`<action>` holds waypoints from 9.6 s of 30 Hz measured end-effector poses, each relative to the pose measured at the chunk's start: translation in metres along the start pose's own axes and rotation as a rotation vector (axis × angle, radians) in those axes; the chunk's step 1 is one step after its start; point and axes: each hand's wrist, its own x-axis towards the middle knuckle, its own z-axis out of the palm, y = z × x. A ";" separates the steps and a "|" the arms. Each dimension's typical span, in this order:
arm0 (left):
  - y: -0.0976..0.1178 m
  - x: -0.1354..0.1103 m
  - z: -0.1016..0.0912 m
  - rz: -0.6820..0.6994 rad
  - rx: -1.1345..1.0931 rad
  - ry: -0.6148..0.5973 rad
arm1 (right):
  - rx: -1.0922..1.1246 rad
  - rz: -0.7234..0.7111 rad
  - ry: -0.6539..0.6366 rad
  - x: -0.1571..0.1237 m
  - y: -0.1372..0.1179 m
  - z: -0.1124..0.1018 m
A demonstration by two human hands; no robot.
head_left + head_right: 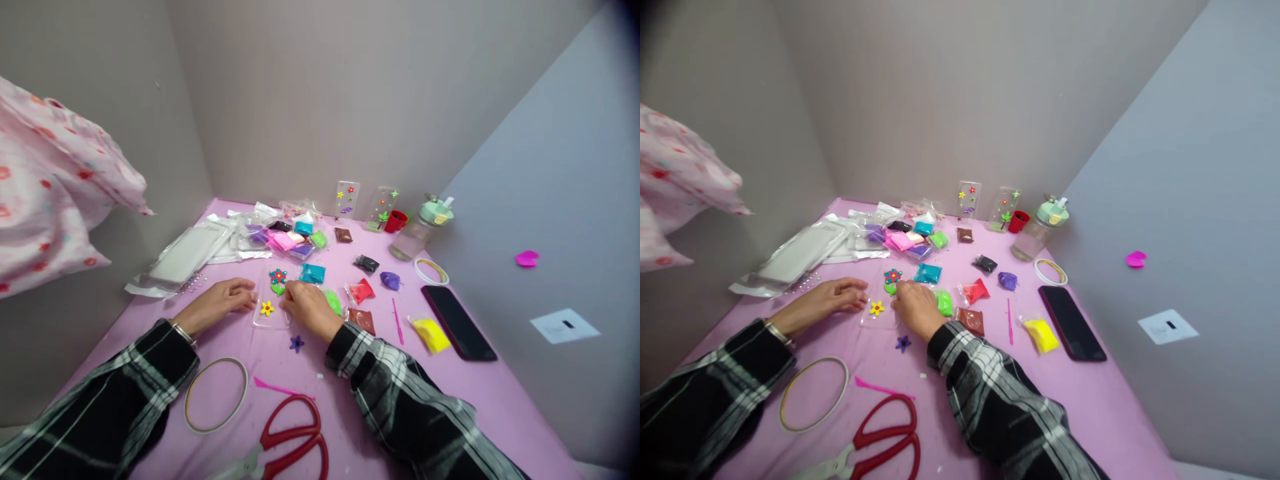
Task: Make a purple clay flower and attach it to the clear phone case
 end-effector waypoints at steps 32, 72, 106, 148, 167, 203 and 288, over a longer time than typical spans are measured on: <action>0.026 -0.043 0.077 0.123 -0.295 -0.147 | 1.316 0.210 0.259 -0.083 -0.012 -0.018; 0.023 -0.045 0.083 0.166 -0.159 -0.078 | 1.232 0.152 0.163 -0.088 -0.014 -0.019; 0.026 -0.054 0.083 0.991 0.829 0.495 | 1.275 0.130 0.349 -0.094 -0.024 -0.016; 0.030 -0.055 0.079 0.940 0.637 0.498 | 1.540 0.231 0.177 -0.089 -0.013 -0.015; 0.016 -0.041 0.053 -0.009 -0.487 -0.264 | 1.418 0.026 -0.054 -0.087 -0.003 -0.018; 0.015 -0.041 0.058 0.035 -0.574 0.015 | 1.293 0.104 0.045 -0.088 0.002 -0.016; 0.009 -0.047 0.079 0.033 -0.603 -0.181 | 1.287 0.127 0.140 -0.085 -0.001 -0.015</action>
